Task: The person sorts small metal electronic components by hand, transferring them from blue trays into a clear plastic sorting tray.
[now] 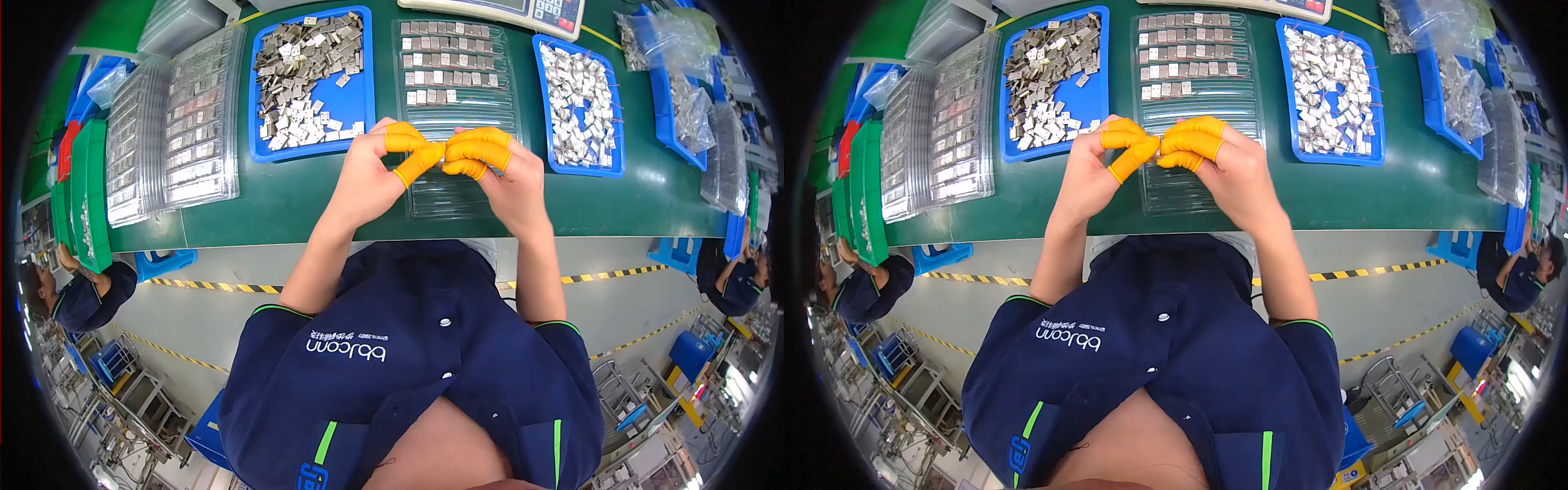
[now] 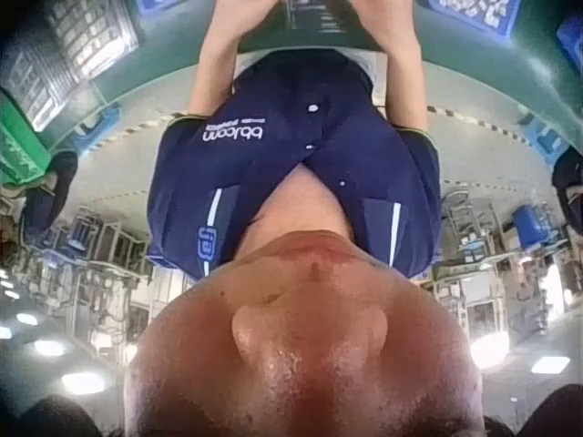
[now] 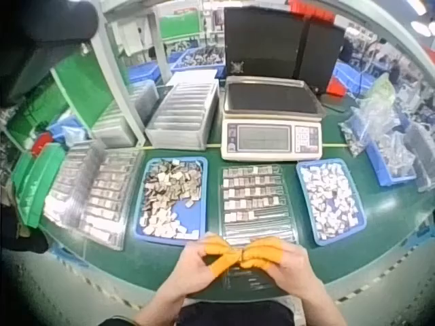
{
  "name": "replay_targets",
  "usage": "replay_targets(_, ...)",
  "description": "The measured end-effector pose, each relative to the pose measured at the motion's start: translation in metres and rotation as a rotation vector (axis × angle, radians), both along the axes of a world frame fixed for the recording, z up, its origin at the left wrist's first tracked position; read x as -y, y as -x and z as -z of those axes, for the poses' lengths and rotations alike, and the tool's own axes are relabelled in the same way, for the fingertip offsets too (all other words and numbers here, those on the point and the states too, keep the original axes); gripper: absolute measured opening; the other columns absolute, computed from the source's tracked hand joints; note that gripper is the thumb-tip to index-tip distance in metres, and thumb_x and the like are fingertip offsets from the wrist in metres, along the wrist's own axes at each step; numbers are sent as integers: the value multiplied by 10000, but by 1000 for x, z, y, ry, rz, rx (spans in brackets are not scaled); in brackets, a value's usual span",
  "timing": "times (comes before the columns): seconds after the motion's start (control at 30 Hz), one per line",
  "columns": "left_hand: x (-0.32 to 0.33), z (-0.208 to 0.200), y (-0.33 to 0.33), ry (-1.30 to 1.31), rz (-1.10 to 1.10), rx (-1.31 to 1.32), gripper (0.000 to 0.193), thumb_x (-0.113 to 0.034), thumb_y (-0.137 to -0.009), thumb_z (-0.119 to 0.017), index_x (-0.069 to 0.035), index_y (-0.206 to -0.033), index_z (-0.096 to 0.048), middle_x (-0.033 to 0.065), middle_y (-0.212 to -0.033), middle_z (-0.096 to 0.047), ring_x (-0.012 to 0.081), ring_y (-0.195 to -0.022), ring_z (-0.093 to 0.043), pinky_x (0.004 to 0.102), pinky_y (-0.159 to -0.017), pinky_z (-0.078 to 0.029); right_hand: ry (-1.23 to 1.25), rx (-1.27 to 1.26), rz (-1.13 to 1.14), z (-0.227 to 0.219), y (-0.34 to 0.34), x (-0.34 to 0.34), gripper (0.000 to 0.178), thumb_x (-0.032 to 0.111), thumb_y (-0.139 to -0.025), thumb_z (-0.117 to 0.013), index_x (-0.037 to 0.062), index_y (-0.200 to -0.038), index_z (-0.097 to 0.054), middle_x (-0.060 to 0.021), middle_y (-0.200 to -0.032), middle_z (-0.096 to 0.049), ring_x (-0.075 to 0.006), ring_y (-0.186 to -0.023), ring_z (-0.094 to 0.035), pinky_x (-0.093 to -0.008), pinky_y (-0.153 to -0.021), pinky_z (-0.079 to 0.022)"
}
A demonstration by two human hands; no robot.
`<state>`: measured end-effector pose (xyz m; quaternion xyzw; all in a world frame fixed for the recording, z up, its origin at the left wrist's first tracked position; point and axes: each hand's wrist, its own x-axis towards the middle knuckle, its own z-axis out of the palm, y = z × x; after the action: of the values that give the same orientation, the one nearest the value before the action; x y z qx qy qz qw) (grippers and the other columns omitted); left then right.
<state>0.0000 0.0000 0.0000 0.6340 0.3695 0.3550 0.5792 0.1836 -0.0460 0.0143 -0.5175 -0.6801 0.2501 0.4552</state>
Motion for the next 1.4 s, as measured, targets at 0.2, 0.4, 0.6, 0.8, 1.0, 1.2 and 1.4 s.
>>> replay_targets(0.2,-4,-7,-2,-23,145,33,62,-77,-768,-643,-41,-803,-679,47,-757,-622,173,-798,-520,278,-770,-404,73,-48,-33,-3,-3,-12,135,1,-712,-654,5,-842,-617,-82,-864,-626,-240,-807,-598,-293,-749,-478)
replay_targets(0.4,-9,-2,-8,-72,-22,-106,72,-73,-785,-623,-30,-798,-680,44,-746,-623,165,-759,-527,269,-768,-402,8,-149,201,0,8,-11,214,15,-695,-675,32,-899,-614,-85,-1052,-577,-235,-905,-576,-311,-799,-459)
replay_targets(0.6,-9,3,-14,193,-90,78,80,-70,-786,-623,-6,-792,-671,53,-748,-629,145,-786,-540,249,-724,-416,-19,19,76,5,9,-15,169,26,-705,-671,43,-863,-615,-87,-1123,-540,-248,-1034,-519,-324,-868,-420)
replay_targets(0.8,-17,2,-1,-111,-253,-153,198,-253,-864,-529,-130,-951,-657,-31,-718,-643,85,-756,-553,379,-966,-152,-52,453,212,12,-17,-39,111,4,-717,-606,35,-823,-602,-99,-1179,-507,-310,-1074,-448,-386,-921,-356)
replay_targets(1.0,-30,-3,33,-116,-392,-263,230,-275,-872,-523,-99,-921,-664,-18,-752,-656,86,-741,-551,363,-969,-150,-84,656,216,42,-35,-53,167,-5,-711,-585,54,-861,-627,-83,-1170,-511,-315,-1115,-428,-401,-969,-331)
replay_targets(1.2,-28,11,47,-66,-444,-313,183,-231,-837,-581,-80,-870,-678,8,-771,-671,115,-742,-564,356,-943,-204,-172,758,178,33,-33,-55,204,42,-717,-606,85,-916,-630,-67,-1128,-538,-276,-1094,-459,-410,-1003,-309)
replay_targets(1.4,-53,5,52,-484,-474,-830,197,-260,-740,-677,-86,-832,-693,63,-723,-622,209,-730,-557,393,-907,-246,-84,609,324,24,-59,-49,323,181,-693,-688,100,-1000,-631,-68,-1130,-554,-280,-1042,-491,-396,-941,-349)
